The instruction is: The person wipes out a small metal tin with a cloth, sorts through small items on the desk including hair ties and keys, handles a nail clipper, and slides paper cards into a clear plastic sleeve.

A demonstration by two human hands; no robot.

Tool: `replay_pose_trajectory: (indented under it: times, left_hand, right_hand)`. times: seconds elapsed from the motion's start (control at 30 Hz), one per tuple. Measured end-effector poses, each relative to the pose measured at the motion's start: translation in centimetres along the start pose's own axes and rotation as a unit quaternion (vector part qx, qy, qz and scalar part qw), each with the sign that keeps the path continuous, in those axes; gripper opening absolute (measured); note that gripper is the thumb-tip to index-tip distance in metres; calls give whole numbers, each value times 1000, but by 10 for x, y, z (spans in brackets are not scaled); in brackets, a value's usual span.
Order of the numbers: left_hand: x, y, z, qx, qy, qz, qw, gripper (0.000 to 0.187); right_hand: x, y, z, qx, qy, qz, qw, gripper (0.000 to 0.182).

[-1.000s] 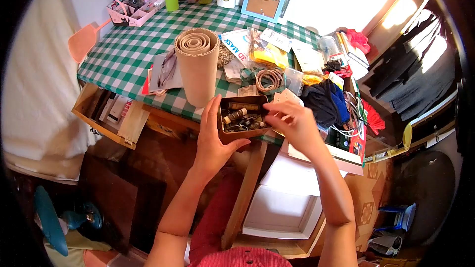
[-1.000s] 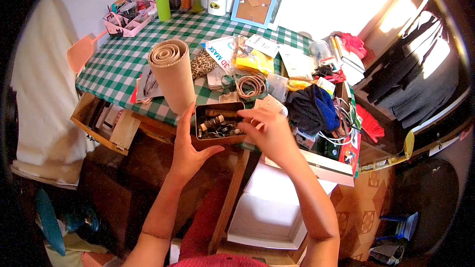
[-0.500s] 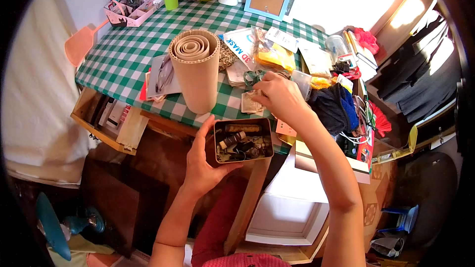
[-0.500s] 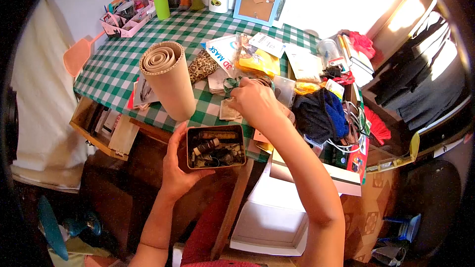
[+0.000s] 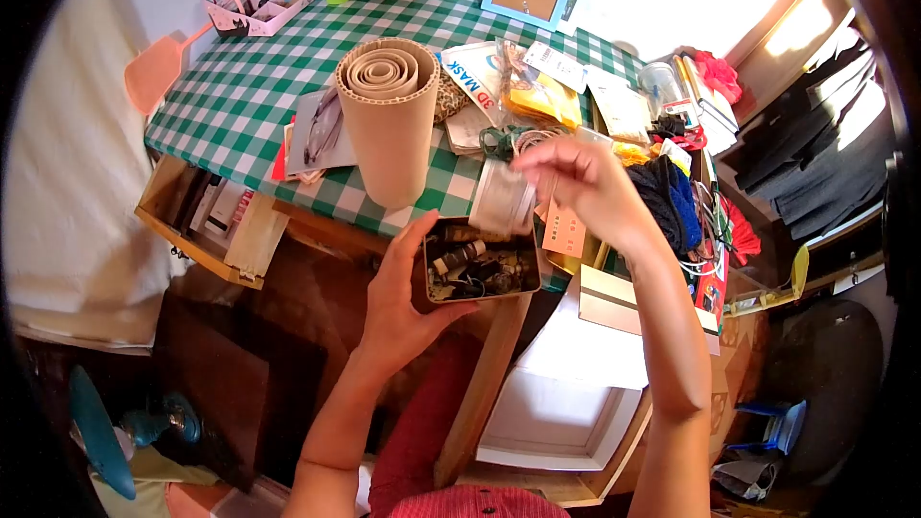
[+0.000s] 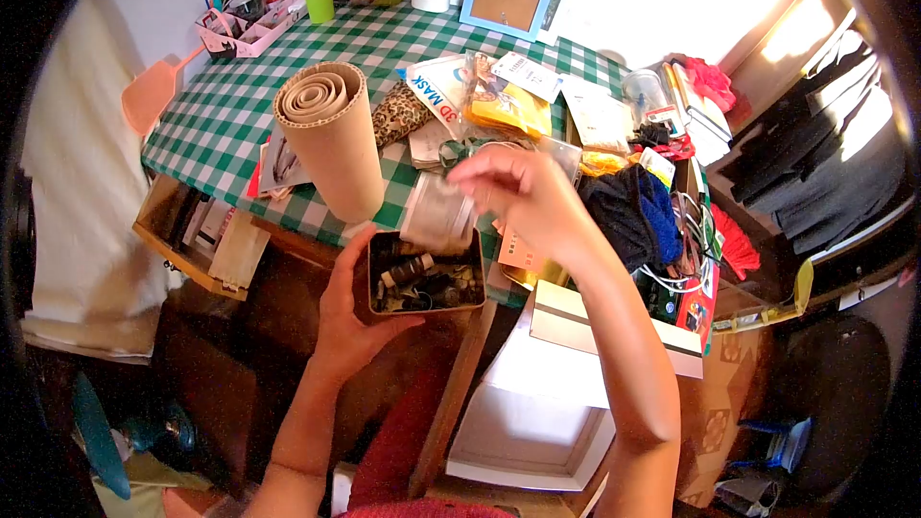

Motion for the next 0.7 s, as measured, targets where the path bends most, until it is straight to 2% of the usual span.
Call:
replay_pose_trajectory:
  times: [0.03,0.13,0.2,0.23,0.3,0.33,0.37,0.43,0.47,0.53,0.63,0.7]
  left_hand:
    - [-1,0,1,0,1,0,1000,97]
    - [-12,-1,2,5,-42,37,998,86]
    - [-12,-4,1,10,-56,62,996,77]
    - [-14,-4,0,14,-58,46,997,66]
    - [-20,-6,1,24,-78,81,993,61]
    - [-26,-8,1,33,-97,115,988,56]
    - [-28,-9,2,37,-87,106,990,46]
    - [-28,-10,3,46,-88,109,989,43]
    - [-28,-12,3,55,-88,113,988,40]
    - [-29,-13,3,57,-79,113,989,38]
    - [-29,-13,4,64,-61,118,989,35]
    - [-29,-13,5,69,-52,124,989,34]
  right_hand:
    - [-7,-11,-7,33,-6,12,999,10]
    - [-7,-34,-21,64,69,-123,988,11]
    - [-4,-38,-26,48,57,-160,984,11]
    - [3,-41,-29,50,98,-209,972,10]
    - [13,-44,-31,40,151,-255,954,10]
    - [13,-41,-30,39,152,-255,954,10]
    - [15,-26,-26,-3,157,-261,952,10]
    - [14,8,-20,-99,148,-285,942,11]
    - [11,26,-15,-140,100,-378,910,13]
    - [8,47,-9,-199,84,-466,858,20]
    - [-10,44,12,-157,107,-453,871,28]
    - [-20,35,26,-129,90,-475,866,31]
Point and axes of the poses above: each hand's wrist, its own z-axis towards the middle knuckle, its own y-axis out of the back of the hand, x = y × z, the point moved 10 cm from there along z, towards the middle knuckle, and after that the axes turned 1 degree about -x, right-handed, at the moved point
